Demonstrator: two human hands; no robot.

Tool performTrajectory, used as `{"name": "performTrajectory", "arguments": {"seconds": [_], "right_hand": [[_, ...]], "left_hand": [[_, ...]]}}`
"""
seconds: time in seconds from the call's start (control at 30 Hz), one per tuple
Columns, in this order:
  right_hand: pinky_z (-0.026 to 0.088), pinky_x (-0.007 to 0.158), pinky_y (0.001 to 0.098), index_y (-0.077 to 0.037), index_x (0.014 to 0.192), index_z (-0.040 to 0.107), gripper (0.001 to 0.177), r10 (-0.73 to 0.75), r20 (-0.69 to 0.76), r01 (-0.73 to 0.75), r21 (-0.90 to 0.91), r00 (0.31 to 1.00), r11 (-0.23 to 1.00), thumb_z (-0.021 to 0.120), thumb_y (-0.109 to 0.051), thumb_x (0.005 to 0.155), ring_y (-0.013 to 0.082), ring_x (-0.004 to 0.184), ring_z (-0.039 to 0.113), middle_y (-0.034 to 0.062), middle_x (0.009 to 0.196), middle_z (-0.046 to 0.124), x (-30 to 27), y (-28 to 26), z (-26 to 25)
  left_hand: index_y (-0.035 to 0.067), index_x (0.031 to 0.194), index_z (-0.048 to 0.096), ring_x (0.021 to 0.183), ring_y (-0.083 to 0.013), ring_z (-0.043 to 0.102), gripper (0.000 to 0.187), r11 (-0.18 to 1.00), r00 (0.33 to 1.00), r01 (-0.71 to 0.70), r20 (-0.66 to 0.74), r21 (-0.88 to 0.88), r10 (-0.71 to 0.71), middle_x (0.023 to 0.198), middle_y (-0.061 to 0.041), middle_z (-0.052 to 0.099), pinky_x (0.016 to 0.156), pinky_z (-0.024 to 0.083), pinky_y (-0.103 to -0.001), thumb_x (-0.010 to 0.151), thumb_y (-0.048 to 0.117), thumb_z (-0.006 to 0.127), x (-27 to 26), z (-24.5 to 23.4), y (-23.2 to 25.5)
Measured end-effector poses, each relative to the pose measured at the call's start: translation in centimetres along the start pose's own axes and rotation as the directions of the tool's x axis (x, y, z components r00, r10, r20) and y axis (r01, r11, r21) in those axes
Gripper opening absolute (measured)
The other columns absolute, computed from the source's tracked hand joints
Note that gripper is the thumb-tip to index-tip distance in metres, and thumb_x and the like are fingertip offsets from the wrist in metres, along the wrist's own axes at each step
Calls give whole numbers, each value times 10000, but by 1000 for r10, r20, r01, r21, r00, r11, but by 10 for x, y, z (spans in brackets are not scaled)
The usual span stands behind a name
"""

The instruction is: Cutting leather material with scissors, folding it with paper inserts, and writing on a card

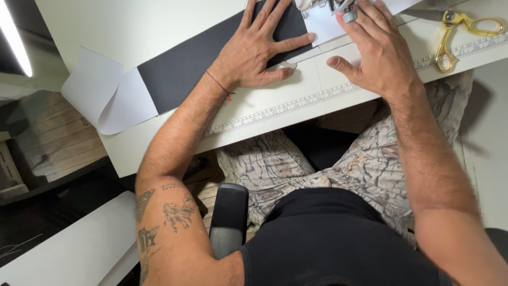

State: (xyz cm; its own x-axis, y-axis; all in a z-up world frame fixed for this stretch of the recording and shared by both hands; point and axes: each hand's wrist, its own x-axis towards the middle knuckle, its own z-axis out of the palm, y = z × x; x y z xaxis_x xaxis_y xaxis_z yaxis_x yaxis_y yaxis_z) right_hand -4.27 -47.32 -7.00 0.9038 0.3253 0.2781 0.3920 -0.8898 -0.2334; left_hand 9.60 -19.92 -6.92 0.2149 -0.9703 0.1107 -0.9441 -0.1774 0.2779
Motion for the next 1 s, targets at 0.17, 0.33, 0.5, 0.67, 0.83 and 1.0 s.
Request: {"name": "performTrajectory", "arguments": {"seconds": [0.17,0.33,0.5,0.67,0.83,1.0], "right_hand": [[299,1263,526,181,1471,628,832,-67,-57,66,-10,996,998,518,-559,1108,440,1486,450,347,1512,608,-4,4,5],[296,1285,509,159,1491,678,826,-55,-76,49,-82,996,995,363,-548,1203,443,1485,508,346,1355,742,-5,10,14],[234,1260,574,143,1568,515,986,25,37,-23,-67,999,997,210,-685,1129,489,1490,437,356,1499,590,4,-20,12],[315,1248,532,147,1466,652,794,-88,-32,86,-54,996,995,369,-528,1159,431,1464,488,296,1530,613,10,-54,18],[277,1273,559,167,1496,635,890,-75,-3,74,-82,997,994,415,-609,1119,486,1496,452,341,1568,579,7,-55,25],[229,1278,570,178,1525,589,944,-12,81,15,-41,997,999,366,-640,1111,492,1521,393,360,1601,525,9,-60,22]], "left_hand": [[326,1660,375,1528,-556,112,691,1000,1000,-10,-6,-29,10,1623,-401,147,1202,11,-722,1078,690,296,-1,3,-1],[341,1631,454,1477,-514,277,580,999,993,-17,-113,46,22,1574,-359,253,1162,226,-689,1119,606,511,-6,8,-5],[168,1363,628,1360,-429,479,409,1000,948,-8,-318,-23,1,1447,-302,485,1097,335,-558,1077,445,537,-8,8,-1],[42,1148,564,939,-358,614,232,965,848,88,-490,-246,-202,1056,-140,669,899,458,-430,1068,254,515,-4,25,0],[109,1371,544,1016,-340,659,400,977,872,204,-442,-60,-209,1204,-110,701,853,485,-431,1085,387,521,-6,50,-15],[138,1312,581,906,-317,677,366,976,851,208,-480,-67,-214,1061,-74,719,758,493,-435,1065,402,524,-6,58,-16]]}}
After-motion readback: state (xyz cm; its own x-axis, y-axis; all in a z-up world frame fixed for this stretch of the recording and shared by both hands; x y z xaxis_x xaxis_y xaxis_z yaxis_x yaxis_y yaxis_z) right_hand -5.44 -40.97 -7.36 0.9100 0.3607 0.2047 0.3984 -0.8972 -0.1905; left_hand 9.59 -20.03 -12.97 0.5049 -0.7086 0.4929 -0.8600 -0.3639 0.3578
